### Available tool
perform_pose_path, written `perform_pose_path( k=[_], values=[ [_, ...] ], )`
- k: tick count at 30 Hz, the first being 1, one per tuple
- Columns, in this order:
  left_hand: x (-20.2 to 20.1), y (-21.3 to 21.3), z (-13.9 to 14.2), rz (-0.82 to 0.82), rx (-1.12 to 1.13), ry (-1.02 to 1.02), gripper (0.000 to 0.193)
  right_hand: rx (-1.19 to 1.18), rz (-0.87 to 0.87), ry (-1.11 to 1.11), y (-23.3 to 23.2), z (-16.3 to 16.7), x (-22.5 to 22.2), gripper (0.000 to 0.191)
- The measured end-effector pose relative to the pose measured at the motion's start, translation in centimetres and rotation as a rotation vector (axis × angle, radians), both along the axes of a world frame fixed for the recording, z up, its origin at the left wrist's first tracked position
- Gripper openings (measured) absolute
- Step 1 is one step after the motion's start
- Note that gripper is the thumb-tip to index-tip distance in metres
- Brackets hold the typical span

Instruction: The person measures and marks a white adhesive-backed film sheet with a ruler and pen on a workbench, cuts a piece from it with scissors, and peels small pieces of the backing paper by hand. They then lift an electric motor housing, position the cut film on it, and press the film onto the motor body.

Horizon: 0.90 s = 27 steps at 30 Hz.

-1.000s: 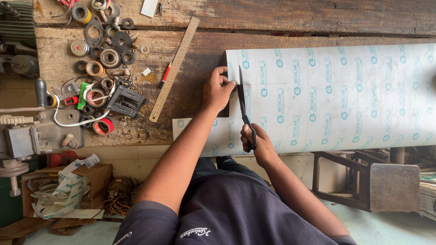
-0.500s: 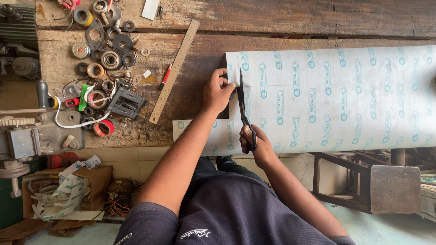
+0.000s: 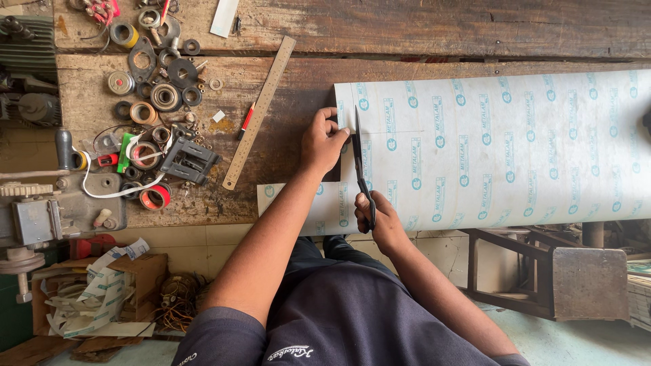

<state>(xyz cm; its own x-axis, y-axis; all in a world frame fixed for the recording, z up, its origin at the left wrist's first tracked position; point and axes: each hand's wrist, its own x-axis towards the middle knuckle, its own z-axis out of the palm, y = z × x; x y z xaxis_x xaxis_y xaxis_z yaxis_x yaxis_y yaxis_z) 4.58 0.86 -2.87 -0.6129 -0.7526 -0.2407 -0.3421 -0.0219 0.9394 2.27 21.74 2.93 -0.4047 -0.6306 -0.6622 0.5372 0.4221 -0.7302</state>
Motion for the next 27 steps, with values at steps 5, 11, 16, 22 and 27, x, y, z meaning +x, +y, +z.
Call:
perform_pose_path(
  k=[5,11,16,22,27],
  values=[
    [0.05,-0.01,-0.05,0.000,0.016,0.030,0.047,0.020,0.001,0.029,-0.04,-0.06,0.26,0.048],
    [0.05,-0.04,0.12,-0.001,0.032,0.047,0.047,0.026,0.018,0.087,-0.16,0.12,0.63,0.050],
    [0.08,-0.13,0.26,-0.017,0.013,-0.011,0.048,0.061,0.042,0.139,-0.31,0.41,0.83,0.050],
    [0.15,-0.14,0.30,-0.022,0.013,0.010,0.048,0.092,0.053,0.178,-0.44,0.51,1.04,0.051],
    [0.09,-0.19,0.28,-0.027,0.016,0.007,0.048,0.106,0.069,0.221,-0.39,0.53,1.02,0.052]
  ],
)
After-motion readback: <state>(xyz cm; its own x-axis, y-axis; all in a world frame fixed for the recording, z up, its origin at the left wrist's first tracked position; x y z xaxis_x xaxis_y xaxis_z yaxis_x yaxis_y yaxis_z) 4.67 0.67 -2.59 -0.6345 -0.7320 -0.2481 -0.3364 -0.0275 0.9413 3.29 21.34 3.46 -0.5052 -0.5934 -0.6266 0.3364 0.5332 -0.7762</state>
